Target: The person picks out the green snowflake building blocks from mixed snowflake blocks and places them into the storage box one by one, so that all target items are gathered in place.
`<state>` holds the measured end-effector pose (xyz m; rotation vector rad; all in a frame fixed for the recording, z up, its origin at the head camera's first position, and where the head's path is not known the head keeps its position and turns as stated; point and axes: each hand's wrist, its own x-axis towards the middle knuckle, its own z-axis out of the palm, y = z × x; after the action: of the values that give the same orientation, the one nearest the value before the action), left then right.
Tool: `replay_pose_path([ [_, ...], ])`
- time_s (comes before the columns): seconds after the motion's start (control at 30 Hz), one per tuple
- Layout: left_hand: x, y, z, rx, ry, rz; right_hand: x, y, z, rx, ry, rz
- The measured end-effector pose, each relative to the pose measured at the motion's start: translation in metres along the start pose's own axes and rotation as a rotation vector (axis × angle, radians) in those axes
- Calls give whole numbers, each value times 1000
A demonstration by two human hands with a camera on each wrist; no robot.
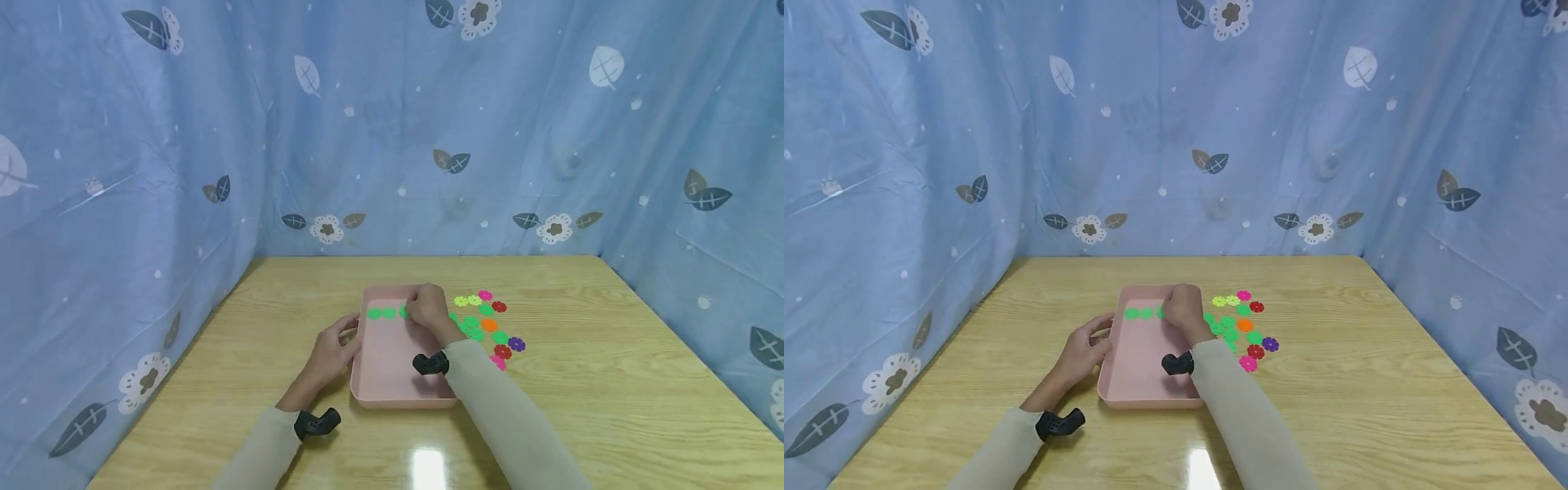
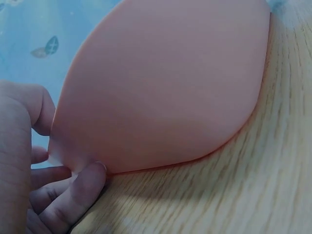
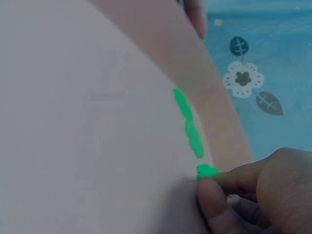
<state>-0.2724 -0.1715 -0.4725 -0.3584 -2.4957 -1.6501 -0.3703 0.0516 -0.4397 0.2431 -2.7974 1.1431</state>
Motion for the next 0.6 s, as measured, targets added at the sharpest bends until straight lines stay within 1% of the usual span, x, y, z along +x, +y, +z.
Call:
replay_pose_path([
  [0.13, 1, 0, 0, 15, 5, 5, 1, 0, 3, -18, 2, 6],
  [0.33, 4, 1, -1, 3, 9, -8, 2, -3, 1, -108, 2, -33],
  [0.43, 5, 1, -1, -2, 7, -16, 3, -3, 2, -174, 19, -70],
  [0.5, 4, 0, -1, -9, 6, -19, 3, -1, 4, -234, 34, -104],
  [0.6, 3, -1, -2, -24, 4, -28, 4, 0, 7, -345, 27, -162],
])
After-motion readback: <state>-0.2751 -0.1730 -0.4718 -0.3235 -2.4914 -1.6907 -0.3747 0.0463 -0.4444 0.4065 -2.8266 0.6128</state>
